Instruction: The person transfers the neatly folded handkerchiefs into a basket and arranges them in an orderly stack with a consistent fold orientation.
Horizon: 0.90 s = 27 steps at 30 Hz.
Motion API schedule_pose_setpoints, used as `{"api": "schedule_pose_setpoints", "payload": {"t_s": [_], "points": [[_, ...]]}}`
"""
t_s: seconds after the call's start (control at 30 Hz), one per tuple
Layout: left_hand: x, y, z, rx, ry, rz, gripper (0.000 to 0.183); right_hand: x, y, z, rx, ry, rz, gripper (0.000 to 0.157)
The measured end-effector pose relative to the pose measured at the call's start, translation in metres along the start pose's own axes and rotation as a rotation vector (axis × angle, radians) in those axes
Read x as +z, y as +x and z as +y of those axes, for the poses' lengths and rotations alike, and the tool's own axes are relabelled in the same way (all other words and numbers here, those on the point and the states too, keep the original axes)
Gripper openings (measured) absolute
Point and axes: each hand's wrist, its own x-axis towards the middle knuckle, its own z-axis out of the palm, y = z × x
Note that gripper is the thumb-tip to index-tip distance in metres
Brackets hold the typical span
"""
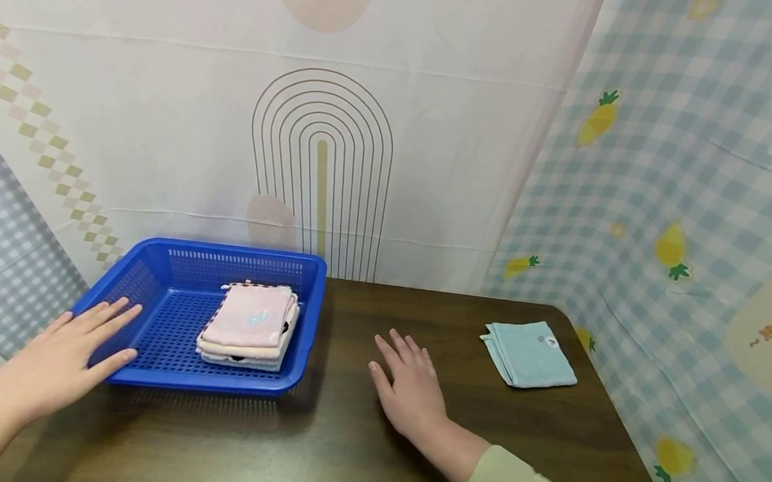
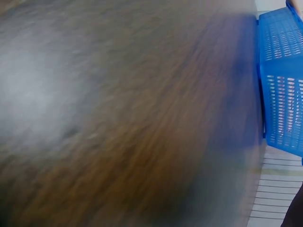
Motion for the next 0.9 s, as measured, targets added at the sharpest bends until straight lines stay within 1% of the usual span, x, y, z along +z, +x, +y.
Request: {"api": "schedule_pose_setpoints", "payload": {"t_s": [0.23,0.37,0.53,0.9], "points": [[0.001,0.000,0.000,0.003,0.002,0.001,0.075,0.001,-0.007,0.013,-0.010,-0.039,0.023,0.051],[0.001,0.001,0.000,0.005,0.006,0.004,0.075,0.001,-0.010,0.021,0.000,-0.065,0.023,0.051],[0.000,0.001,0.000,-0.005,0.002,-0.014,0.075,-0.001,-0.013,0.029,0.010,-0.068,0.020,0.051],[-0.001,0.001,0.001,-0.012,-0.004,-0.028,0.076,-0.007,-0.021,0.043,0.035,-0.077,0.014,0.049]]}}
